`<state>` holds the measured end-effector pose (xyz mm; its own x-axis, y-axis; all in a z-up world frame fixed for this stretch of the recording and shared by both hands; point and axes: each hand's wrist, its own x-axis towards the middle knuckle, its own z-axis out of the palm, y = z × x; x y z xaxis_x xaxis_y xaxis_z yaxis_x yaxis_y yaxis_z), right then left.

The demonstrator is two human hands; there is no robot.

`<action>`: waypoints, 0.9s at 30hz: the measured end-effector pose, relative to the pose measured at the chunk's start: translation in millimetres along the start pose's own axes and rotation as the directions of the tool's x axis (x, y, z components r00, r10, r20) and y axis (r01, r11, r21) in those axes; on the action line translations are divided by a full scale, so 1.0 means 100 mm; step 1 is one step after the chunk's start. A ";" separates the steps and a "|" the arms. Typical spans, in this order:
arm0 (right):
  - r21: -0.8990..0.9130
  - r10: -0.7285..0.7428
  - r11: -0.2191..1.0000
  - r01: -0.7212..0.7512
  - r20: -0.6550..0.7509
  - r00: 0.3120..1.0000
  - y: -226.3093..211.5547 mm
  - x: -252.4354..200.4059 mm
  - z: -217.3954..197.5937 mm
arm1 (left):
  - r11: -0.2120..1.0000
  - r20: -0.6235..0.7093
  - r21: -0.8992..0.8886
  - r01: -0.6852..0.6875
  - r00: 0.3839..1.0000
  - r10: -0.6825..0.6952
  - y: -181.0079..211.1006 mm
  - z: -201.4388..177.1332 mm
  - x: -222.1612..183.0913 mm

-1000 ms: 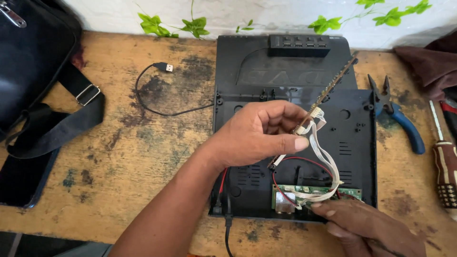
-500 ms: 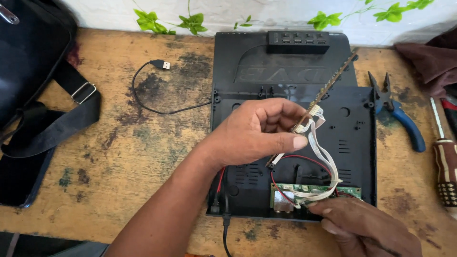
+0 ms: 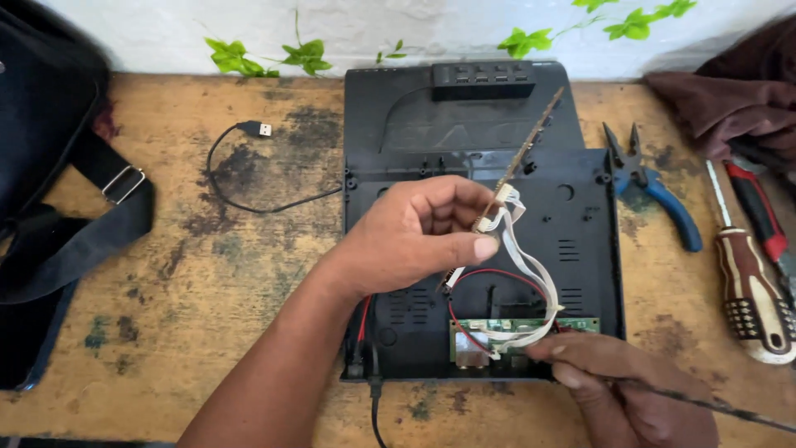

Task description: Securing and connecting internal circuit boards and wiring inside an electronic device housing.

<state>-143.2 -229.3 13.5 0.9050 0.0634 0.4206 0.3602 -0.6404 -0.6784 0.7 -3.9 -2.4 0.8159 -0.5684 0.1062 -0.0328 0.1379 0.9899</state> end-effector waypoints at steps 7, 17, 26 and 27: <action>0.111 0.144 0.983 -0.145 0.015 0.989 -0.02 -0.03 0.03 | 0.997 -0.022 0.055 0.052 0.998 -0.051 0.03 0.01 0.00; 0.061 0.017 0.998 -0.020 0.053 0.998 -0.08 0.04 0.02 | 1.000 -0.021 0.016 0.025 0.999 -0.025 -0.02 0.00 0.00; 0.092 0.032 0.995 -0.033 0.013 0.999 -0.13 0.04 0.07 | 0.999 -0.015 0.016 0.027 1.000 -0.027 0.00 0.00 0.01; 0.109 0.009 0.994 -0.009 -0.001 1.000 -0.14 0.04 0.08 | 0.999 -0.021 0.022 0.034 0.999 -0.034 -0.01 0.00 0.00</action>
<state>-143.0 -213.8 19.2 0.9080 0.0563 0.4151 0.3743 -0.5540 -0.7436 0.7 -4.4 -3.7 0.8283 -0.5557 0.0709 -0.0174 0.1009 0.9947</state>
